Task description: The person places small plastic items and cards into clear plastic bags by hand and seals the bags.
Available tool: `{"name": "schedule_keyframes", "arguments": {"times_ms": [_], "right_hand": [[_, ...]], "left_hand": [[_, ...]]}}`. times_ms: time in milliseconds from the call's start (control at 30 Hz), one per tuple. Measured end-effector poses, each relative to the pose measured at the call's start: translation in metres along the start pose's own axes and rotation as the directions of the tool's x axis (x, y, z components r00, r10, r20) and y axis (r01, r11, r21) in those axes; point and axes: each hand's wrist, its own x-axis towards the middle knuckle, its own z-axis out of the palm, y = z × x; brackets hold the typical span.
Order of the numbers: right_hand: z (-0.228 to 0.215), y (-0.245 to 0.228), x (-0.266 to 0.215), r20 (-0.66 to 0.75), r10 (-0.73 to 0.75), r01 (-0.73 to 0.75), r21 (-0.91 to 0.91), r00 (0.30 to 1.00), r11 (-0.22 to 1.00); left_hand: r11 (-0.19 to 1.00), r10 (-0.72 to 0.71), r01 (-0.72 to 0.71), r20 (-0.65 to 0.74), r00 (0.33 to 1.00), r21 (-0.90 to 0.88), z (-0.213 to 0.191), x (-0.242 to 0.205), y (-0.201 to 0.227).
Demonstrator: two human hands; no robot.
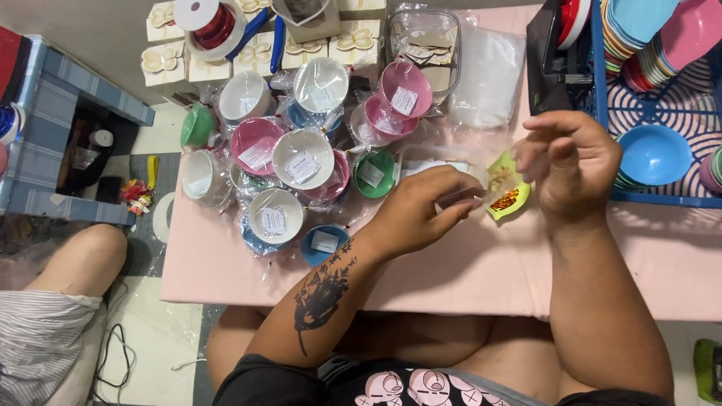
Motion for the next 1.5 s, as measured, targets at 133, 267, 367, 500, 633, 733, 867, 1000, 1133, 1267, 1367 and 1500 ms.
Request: {"name": "schedule_keyframes", "arguments": {"times_ms": [133,267,367,500,633,733,867,1000,1133,1267,1367,1500], "right_hand": [[0.009,-0.008,0.004,0.221,-0.008,-0.020,0.125,0.975,0.992],[0.017,0.003,0.003,0.230,-0.032,0.012,0.089,0.973,0.996],[0.020,0.002,0.006,0.201,-0.072,0.070,0.018,0.977,0.997],[0.020,0.000,0.003,0.169,-0.125,0.130,-0.022,0.978,0.991],[0.020,-0.004,0.005,0.192,-0.150,0.149,0.017,0.970,0.989],[0.024,-0.005,0.005,0.261,-0.150,0.147,0.032,0.954,0.989],[0.030,-0.015,0.004,0.298,-0.530,0.588,-0.158,0.794,0.793],[0.031,-0.026,-0.002,0.421,-0.554,0.680,-0.256,0.718,0.687],[0.024,-0.015,-0.002,0.307,-0.594,0.668,-0.295,0.744,0.684],[0.018,-0.024,0.006,0.260,-0.764,0.778,-0.434,0.591,0.454],[0.017,-0.032,0.006,0.342,-0.767,0.808,-0.460,0.543,0.367],[0.011,-0.021,0.002,0.277,-0.719,0.742,-0.476,0.637,0.473]], "left_hand": [[0.904,-0.212,0.153,-0.108,0.971,-0.400,0.007,0.000,0.007],[0.854,-0.331,0.225,-0.157,0.930,-0.468,0.013,0.002,-0.001],[0.905,-0.339,0.291,-0.114,0.934,-0.312,0.010,0.003,-0.002],[0.912,-0.358,0.318,-0.125,0.925,-0.259,0.010,0.005,0.005],[0.875,-0.387,0.227,-0.338,0.858,-0.427,0.014,0.004,0.004],[0.820,-0.482,0.190,-0.472,0.738,-0.540,0.014,0.006,0.012],[0.699,-0.589,0.152,-0.442,0.677,-0.699,0.018,0.008,0.001],[0.675,-0.491,0.012,-0.437,0.754,-0.738,0.018,0.002,-0.010],[0.996,0.063,-0.019,-0.509,0.858,0.090,0.003,-0.001,-0.001],[0.895,0.278,-0.118,-0.330,0.902,0.431,0.002,0.001,-0.002],[0.858,0.298,-0.117,-0.300,0.906,0.501,0.002,0.002,-0.002],[0.882,0.240,-0.072,-0.311,0.920,0.466,0.002,0.000,-0.013]]}}
